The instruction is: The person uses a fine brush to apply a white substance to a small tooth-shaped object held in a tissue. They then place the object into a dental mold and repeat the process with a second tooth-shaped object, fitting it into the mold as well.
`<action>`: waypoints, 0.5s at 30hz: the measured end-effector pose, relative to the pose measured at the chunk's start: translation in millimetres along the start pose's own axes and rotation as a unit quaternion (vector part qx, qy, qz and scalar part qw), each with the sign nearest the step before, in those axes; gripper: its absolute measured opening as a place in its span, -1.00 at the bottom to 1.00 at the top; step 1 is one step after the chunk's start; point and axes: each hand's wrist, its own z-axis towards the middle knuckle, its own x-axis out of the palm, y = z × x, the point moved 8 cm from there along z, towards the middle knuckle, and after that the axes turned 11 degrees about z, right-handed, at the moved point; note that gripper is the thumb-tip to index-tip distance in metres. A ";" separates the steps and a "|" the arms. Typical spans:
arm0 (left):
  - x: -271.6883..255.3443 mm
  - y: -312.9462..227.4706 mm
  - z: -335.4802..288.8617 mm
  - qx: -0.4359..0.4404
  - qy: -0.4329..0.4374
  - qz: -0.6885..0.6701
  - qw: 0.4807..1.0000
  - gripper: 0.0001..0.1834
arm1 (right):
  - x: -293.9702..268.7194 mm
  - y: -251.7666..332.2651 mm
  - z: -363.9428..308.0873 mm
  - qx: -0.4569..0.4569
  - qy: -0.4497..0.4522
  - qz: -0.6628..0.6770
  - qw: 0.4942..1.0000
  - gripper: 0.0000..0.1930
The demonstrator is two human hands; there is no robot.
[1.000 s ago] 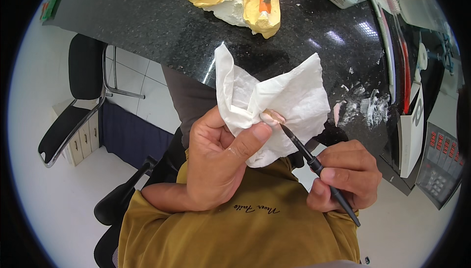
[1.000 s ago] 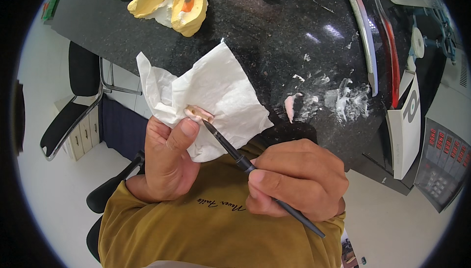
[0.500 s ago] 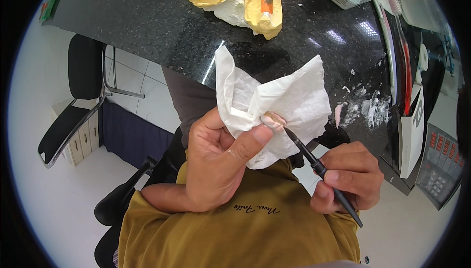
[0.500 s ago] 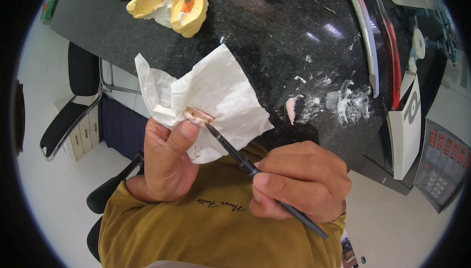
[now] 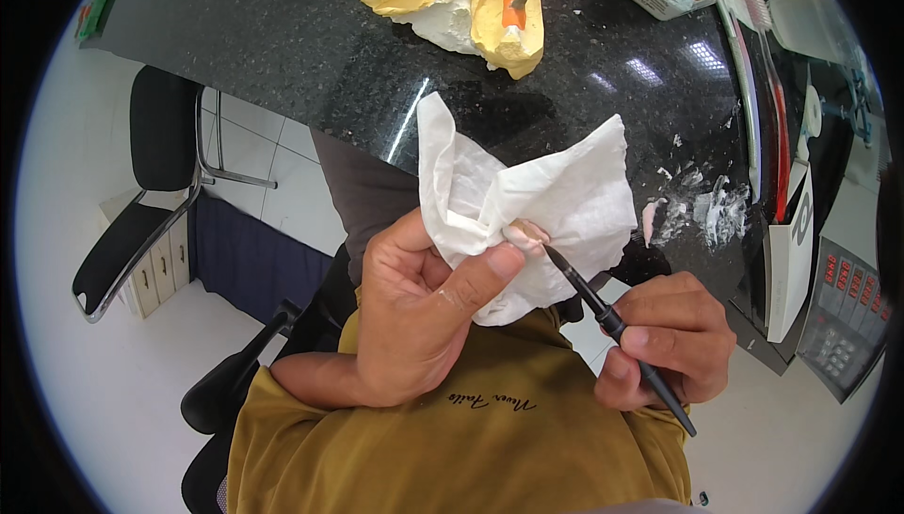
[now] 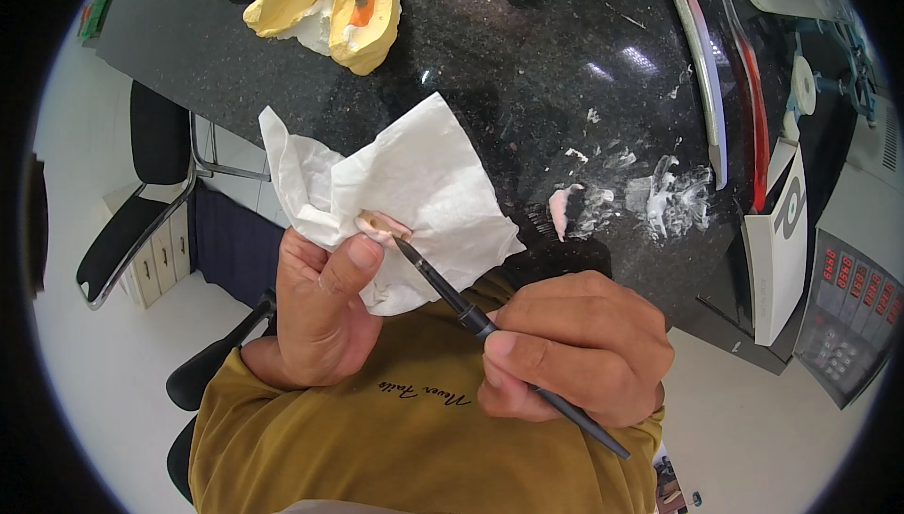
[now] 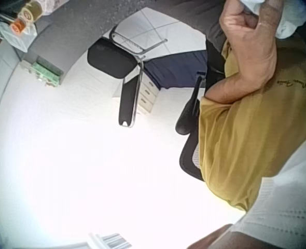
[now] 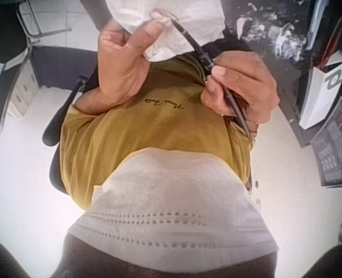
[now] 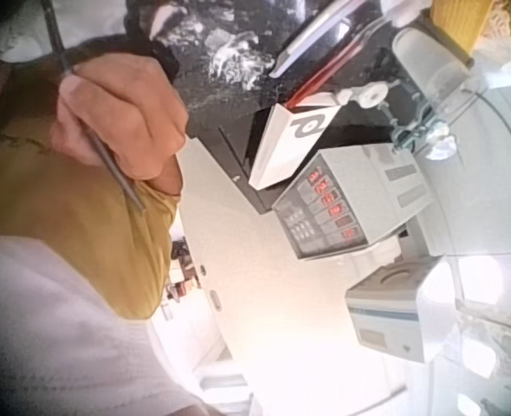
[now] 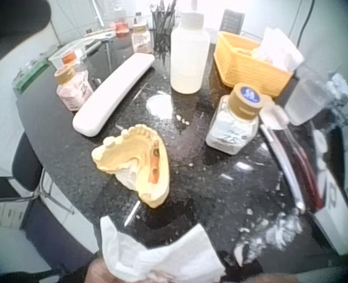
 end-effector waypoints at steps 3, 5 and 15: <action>-0.9 0.0 -0.1 -0.011 -0.005 0.001 1.000 -0.73 | 1.8 0.5 1.2 0.001 0.009 -0.004 1.000 -0.70; -0.9 -0.5 -0.1 -0.006 -0.002 0.004 1.000 -0.74 | 2.1 0.6 1.4 0.001 0.009 -0.005 1.000 -0.70; -1.3 -3.3 0.3 0.015 0.011 0.020 1.000 -0.75 | 2.9 0.7 1.8 0.003 0.009 -0.009 1.000 -0.70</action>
